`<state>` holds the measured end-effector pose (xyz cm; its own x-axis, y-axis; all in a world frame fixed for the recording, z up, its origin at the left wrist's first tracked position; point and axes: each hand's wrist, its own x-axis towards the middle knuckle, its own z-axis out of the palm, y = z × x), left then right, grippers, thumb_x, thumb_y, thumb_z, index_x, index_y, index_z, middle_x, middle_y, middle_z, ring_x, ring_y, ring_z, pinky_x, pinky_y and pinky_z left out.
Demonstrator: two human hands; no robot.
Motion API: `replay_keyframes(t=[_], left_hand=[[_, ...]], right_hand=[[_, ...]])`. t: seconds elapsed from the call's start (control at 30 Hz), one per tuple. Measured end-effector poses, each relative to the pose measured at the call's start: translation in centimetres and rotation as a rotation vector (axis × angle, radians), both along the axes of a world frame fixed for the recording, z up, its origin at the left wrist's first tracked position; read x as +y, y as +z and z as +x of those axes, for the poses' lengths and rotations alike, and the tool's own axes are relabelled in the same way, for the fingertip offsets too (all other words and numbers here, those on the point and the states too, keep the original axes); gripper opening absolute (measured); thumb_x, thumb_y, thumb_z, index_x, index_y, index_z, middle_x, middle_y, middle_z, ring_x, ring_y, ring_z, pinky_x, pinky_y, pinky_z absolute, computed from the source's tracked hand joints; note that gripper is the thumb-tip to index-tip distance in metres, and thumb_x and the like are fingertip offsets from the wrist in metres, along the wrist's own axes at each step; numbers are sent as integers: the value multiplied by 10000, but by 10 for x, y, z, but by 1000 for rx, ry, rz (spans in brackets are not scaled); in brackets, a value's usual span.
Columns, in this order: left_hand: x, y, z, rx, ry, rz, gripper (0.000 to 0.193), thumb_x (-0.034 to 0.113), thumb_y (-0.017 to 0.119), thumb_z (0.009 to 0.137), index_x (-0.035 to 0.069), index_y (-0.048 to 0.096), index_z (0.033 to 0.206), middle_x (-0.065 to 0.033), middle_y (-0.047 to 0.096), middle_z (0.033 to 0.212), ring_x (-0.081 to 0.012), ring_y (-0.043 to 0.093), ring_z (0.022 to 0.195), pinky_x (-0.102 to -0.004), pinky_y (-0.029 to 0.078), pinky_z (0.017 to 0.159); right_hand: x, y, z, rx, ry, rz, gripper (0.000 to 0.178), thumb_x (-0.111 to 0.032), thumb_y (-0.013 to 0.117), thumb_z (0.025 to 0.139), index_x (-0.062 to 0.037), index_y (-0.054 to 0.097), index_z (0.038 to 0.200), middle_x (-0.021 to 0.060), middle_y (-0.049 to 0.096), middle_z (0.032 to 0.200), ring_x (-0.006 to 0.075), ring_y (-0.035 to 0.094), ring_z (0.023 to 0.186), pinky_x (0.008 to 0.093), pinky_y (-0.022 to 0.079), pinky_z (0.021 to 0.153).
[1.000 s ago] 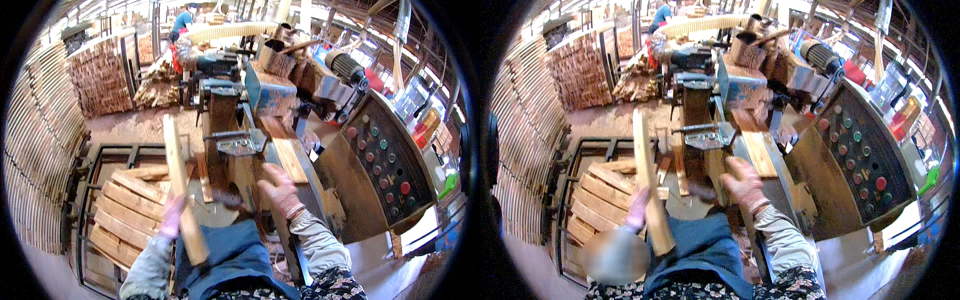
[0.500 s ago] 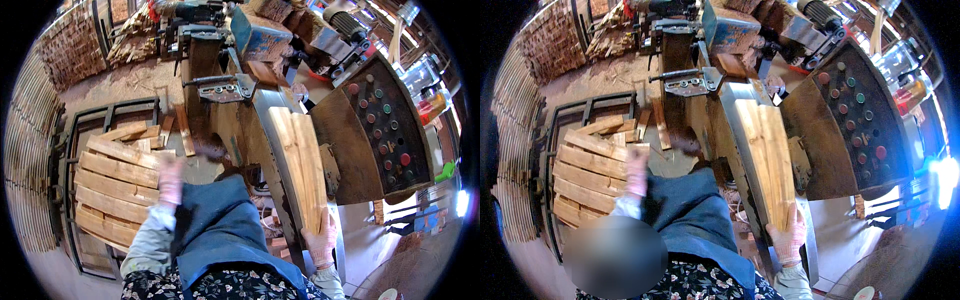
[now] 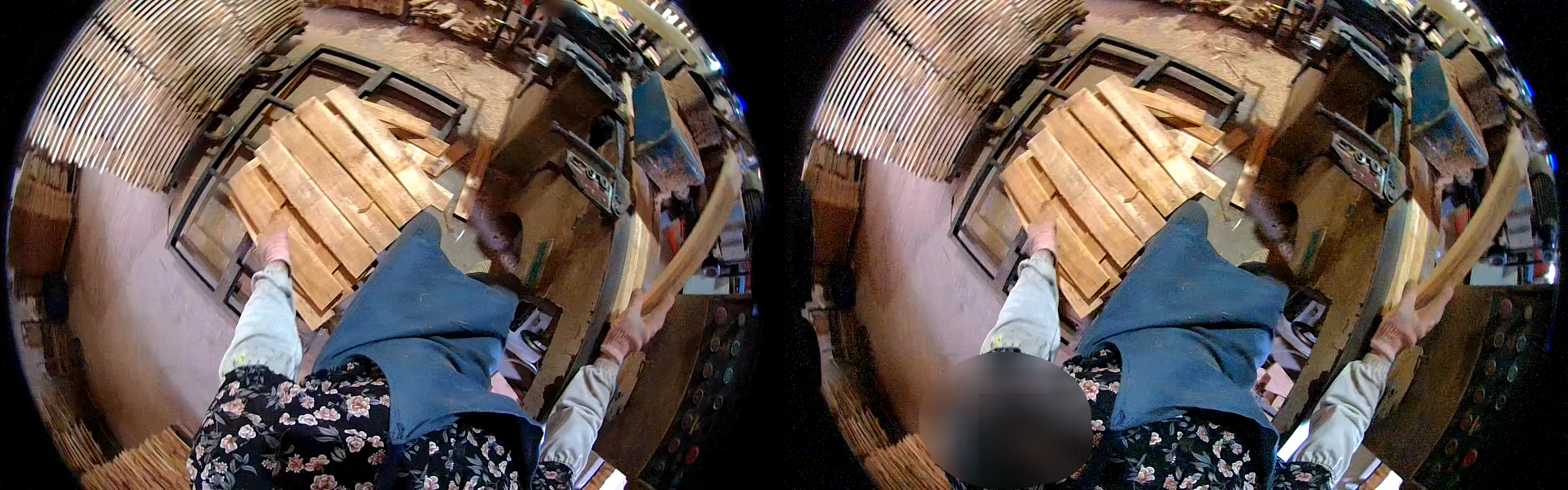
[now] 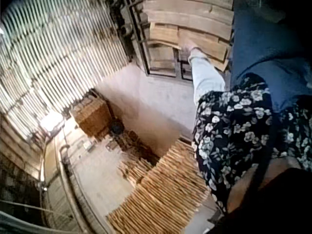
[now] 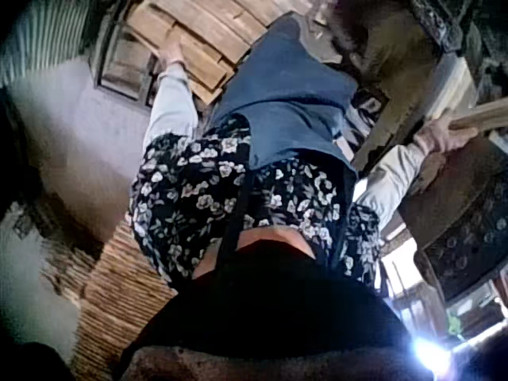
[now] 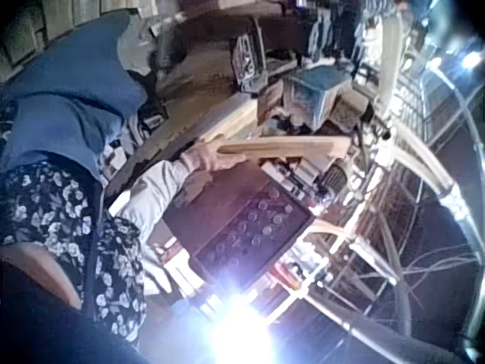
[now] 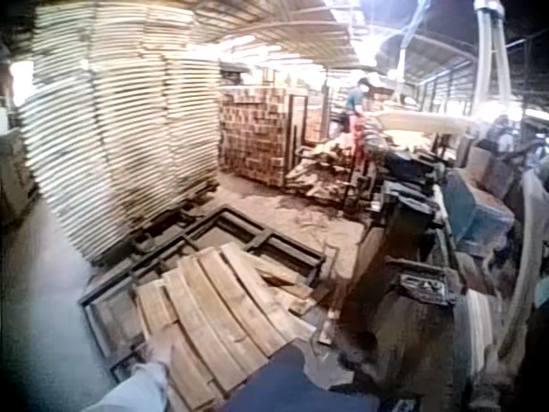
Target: The person picks up curved wooden boards from a stack and feeds them through a belt sanding machine, smoothing both sides and placing them onto a new stack.
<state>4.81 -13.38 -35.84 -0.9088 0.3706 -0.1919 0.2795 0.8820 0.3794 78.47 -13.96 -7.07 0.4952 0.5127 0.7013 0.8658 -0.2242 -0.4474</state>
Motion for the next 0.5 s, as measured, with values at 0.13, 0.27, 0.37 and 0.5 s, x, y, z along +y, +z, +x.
replay_keyframes(t=[0.13,0.27,0.37,0.5], left_hand=[[-10,-49,-69,-372,14,298,761,493,748,856,-39,621,1386,-263,637,1404,-415,585,1319,-449,427,1141],[21,-24,-29,-866,41,1044,539,328,695,994,-74,588,1337,-194,661,1298,-297,640,1160,-420,489,1057],[50,-21,-25,-896,51,1048,530,314,667,1016,-62,554,1371,-177,650,1306,-285,638,1143,-419,506,1031],[97,-34,3,-656,263,608,944,536,755,876,-108,443,1493,-189,569,1467,-292,587,1242,-422,453,1074]], right_hand=[[13,16,-46,280,142,-191,720,-185,761,915,-28,472,1556,184,518,1522,347,538,1355,432,414,1165],[-91,-3,-42,162,248,-285,755,-142,735,886,-21,444,1572,184,499,1536,326,470,1427,434,359,1207],[-187,15,-93,368,148,-447,801,-97,713,848,-29,420,1591,197,470,1563,347,441,1452,451,321,1234],[-282,17,-90,-198,113,-757,758,-98,729,839,-73,483,1556,229,507,1522,418,493,1392,514,421,1163]])
